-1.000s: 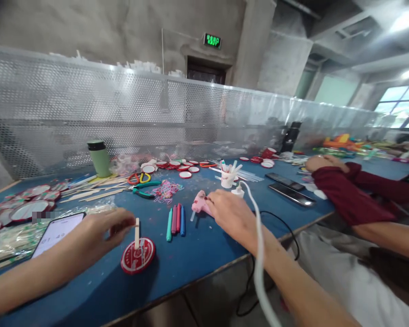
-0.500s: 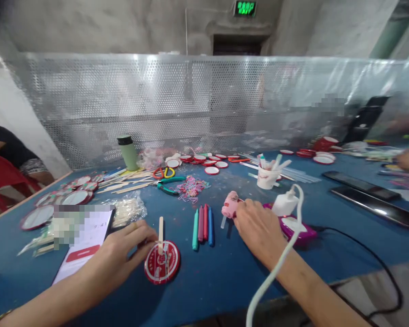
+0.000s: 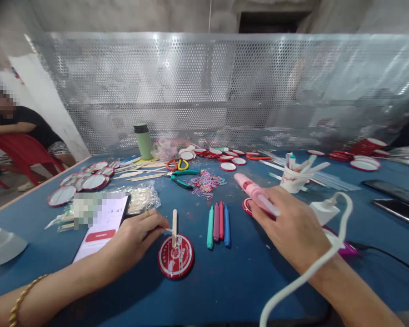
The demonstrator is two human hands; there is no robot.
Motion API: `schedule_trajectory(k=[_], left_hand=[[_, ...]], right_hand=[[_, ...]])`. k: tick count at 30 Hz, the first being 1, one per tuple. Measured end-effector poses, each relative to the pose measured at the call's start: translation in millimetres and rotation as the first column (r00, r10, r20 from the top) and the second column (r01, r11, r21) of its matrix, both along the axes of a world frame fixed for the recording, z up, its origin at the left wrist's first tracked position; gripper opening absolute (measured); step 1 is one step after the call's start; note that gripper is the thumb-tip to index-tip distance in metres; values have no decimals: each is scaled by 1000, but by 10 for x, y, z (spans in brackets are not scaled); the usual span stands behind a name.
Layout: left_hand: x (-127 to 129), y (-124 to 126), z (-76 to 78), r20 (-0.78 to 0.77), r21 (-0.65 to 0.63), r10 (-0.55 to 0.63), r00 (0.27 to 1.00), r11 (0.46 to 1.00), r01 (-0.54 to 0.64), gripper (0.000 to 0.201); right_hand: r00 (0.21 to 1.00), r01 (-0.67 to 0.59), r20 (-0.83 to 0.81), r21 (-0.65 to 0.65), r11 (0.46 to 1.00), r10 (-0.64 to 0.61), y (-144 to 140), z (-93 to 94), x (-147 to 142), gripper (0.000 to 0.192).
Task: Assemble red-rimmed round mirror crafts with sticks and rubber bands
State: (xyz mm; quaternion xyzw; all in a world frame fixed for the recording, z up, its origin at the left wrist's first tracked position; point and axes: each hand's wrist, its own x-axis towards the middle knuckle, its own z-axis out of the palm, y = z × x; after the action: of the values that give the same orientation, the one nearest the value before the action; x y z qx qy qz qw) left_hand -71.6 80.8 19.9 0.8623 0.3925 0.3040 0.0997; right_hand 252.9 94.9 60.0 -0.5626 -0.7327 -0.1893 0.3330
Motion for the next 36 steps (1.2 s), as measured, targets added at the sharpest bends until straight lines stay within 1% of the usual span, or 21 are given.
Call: schedule_trajectory(k=[1,2,4,5,6,7,10,11,13,16,19,23,25,27,30,33,36], left_hand=[[13,-8,3,-12,-2,-2,1000,1000,2,18],[27,-16,6,-30,0,-4,1000,1000,4,19],[46,-23,9,-79,7,13,997,1000,-12,20],[50,-20,9,-99,17,29,995,999,-28,20],[49,-12,8,-113,27,49,992,999,-46,20],[43,0,6,-120,40,67,990,997,-63,20],[16,50,0,-126,50,115,985,993,-109,17],[8,66,2,-129,47,131,983,991,-126,16],[-2,93,13,-146,45,160,976,987,-155,15],[-8,119,38,-179,54,184,966,983,-177,16],[-11,134,48,-211,60,207,955,978,-199,16],[5,165,34,-277,61,231,933,973,-222,19],[23,189,17,-306,67,236,922,972,-226,22],[41,211,-5,-332,77,236,913,972,-223,23],[57,223,-38,-367,99,240,899,971,-219,22],[56,203,-47,-380,122,242,893,970,-211,19],[51,169,-32,-387,148,231,893,971,-187,16]], right_hand=[[998,-28,-58,-81,996,23,6,41,-48,45],[993,-59,-114,-184,981,38,15,77,-102,45],[970,-144,-235,-369,918,57,42,136,-224,45],[954,-197,-291,-427,883,73,56,163,-292,47],[932,-270,-347,-458,847,109,69,188,-362,49],[911,-334,-389,-499,800,137,80,210,-431,50],[876,-426,-452,-564,707,168,100,248,-612,55],[872,-443,-456,-580,684,179,106,243,-655,55],[879,-446,-436,-604,660,195,116,207,-712,52],[897,-425,-384,-614,665,219,124,122,-730,47],[899,-428,-367,-616,661,240,118,64,-691,48],[883,-464,-393,-654,598,257,104,56,-619,51],[873,-483,-418,-657,579,252,105,60,-595,52],[874,-477,-427,-673,564,230,112,58,-581,54],[872,-479,-455,-711,514,183,130,31,-570,54],[838,-530,-525,-719,450,149,152,-12,-568,56],[816,-559,-565,-717,415,124,172,-48,-571,58]])
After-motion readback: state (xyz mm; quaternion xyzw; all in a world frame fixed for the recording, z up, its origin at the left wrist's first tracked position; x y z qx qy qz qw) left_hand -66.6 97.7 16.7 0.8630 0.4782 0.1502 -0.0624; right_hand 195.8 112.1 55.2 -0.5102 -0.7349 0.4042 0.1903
